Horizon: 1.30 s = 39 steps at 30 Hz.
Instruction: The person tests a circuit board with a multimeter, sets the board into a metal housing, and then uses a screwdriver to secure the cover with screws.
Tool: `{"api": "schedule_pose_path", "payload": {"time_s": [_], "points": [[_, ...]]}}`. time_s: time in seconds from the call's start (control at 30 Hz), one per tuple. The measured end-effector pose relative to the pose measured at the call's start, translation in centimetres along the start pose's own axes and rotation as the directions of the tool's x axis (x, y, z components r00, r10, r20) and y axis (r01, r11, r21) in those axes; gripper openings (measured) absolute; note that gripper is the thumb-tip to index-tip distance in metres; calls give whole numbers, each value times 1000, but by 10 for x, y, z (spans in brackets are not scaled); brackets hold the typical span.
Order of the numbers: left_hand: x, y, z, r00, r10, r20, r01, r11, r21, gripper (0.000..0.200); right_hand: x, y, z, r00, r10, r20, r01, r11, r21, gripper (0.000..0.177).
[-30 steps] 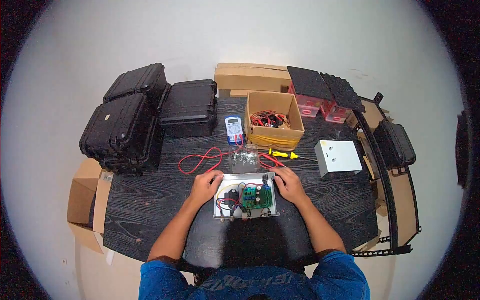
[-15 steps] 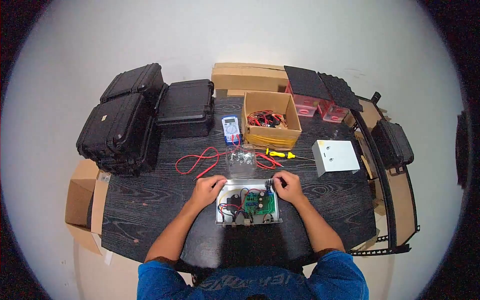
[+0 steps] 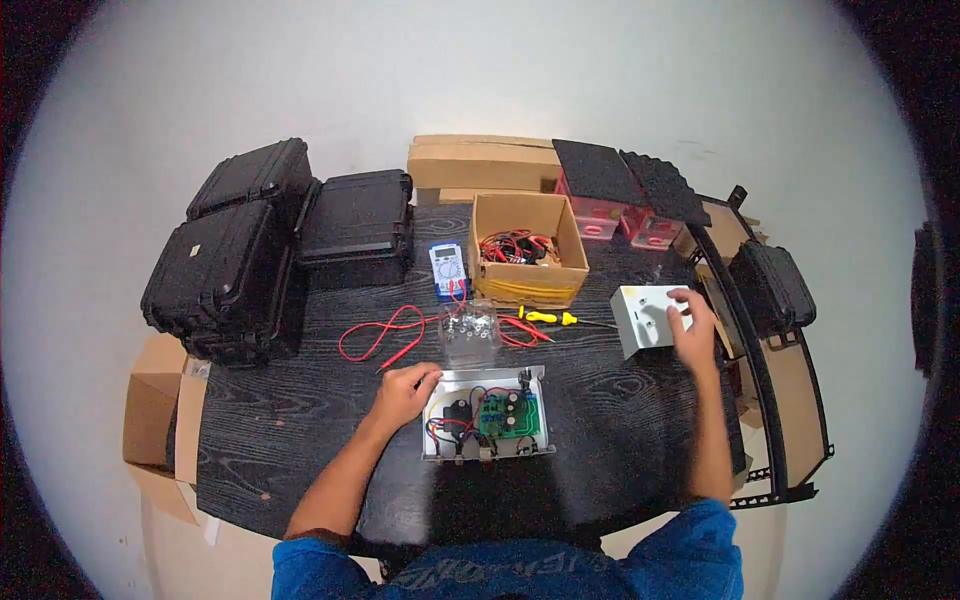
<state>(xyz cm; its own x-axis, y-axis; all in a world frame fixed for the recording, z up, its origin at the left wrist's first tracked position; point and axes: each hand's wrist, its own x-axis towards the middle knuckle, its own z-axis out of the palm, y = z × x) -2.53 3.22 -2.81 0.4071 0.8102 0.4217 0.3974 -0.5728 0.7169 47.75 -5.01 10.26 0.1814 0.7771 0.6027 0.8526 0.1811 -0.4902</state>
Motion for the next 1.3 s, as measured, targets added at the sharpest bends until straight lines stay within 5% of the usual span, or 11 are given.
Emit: {"api": "schedule_pose_path", "payload": {"time_s": [0.1,0.2,0.33,0.63,0.87,1.03,1.23,1.3], "points": [[0,2,0,1000,23,-18,-22,1000,1,16,26,35,-25,938,-11,346,76,981,-177,69],[0,2,0,1000,12,-17,-11,1000,20,16,45,43,-31,721,125,682,154,930,-333,126],[0,3,-1,1000,-3,-7,3,1000,22,15,59,42,-19,434,378,818,311,789,-530,170],[1,1,0,1000,-2,1,2,1000,11,15,70,50,3,417,246,875,528,718,-454,163],[1,-1,0,1000,14,11,-14,1000,6,16,63,38,-5,520,199,831,434,776,-457,148],[2,1,-1,999,-16,40,18,999,-32,17,68,-37,-28,590,96,801,366,853,-372,144],[13,33,-17,958,265,-114,-257,963,81,57,75,-156,-27,491,-7,871,414,882,-226,136],[16,52,-22,934,337,-116,-331,941,71,72,68,-170,-10,474,-202,857,511,856,-81,132]]}}
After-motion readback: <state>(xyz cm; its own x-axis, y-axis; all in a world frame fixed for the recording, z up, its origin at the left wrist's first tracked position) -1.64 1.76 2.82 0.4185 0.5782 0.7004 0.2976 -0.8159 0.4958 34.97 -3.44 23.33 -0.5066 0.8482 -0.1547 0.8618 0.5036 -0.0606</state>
